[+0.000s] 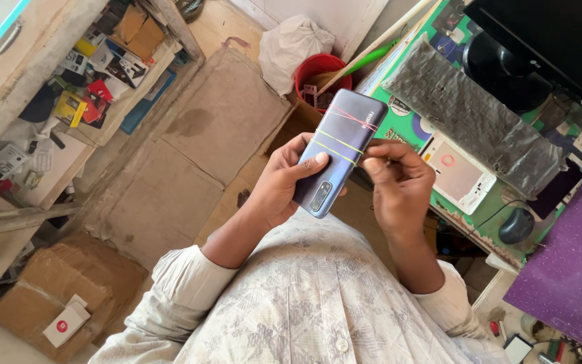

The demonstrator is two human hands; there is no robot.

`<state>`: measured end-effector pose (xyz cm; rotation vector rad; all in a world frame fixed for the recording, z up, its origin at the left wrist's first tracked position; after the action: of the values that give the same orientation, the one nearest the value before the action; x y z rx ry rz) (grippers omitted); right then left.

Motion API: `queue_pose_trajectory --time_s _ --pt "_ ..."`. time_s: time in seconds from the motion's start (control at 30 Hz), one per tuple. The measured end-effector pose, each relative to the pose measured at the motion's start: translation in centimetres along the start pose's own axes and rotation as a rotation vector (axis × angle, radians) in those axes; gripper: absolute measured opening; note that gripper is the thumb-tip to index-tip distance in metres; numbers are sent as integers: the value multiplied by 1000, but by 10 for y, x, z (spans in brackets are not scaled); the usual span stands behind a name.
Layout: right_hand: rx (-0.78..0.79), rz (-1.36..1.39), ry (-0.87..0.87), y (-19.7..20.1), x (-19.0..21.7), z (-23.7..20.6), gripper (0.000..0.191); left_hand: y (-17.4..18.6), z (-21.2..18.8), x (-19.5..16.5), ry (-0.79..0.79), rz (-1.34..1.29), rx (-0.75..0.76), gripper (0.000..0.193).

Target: The person applies adhesive to the edges of a phone back cover, then attaches it to the phone body. They secure the assembly with rubber bands and inspect the device. The person handles a glue tube, a phone back cover, a phone body, and rubber bands.

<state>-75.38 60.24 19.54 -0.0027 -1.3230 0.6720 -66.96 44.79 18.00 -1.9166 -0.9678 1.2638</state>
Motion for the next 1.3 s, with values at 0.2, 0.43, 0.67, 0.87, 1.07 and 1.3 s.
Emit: queue_pose_trajectory --time_s 0.2,0.43,0.67,0.87,1.07,1.3 --pt "100 -407 224 -16 24 -1 12 -4 2 8 15 -126 -1 40" --pt "117 -394 235 -26 31 -1 8 -10 -7 6 -9 -113 -32 44" --pt "115 -493 246 -12 19 -6 8 -5 -6 9 -42 -87 -30 36" --pt "138 -365 202 -8 7 -1 10 1 -3 3 -112 13 -82 31" --pt "12 239 -93 -16 -11 1 39 -1 -9 -5 -271 345 -148 38" --pt "71 -184 -60 -17 4 -6 32 11 -5 -2 -235 630 -115 40"
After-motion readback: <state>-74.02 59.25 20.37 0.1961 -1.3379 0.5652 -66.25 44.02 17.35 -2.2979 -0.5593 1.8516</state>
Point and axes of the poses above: each hand's wrist, its own z-axis towards the middle knuckle, its own y-axis out of the back of the hand, x = y × z, the point moved 7 cm from there along z, towards the middle knuckle, and after that the axes turned 12 degrees about y, right-handed, at the moved point
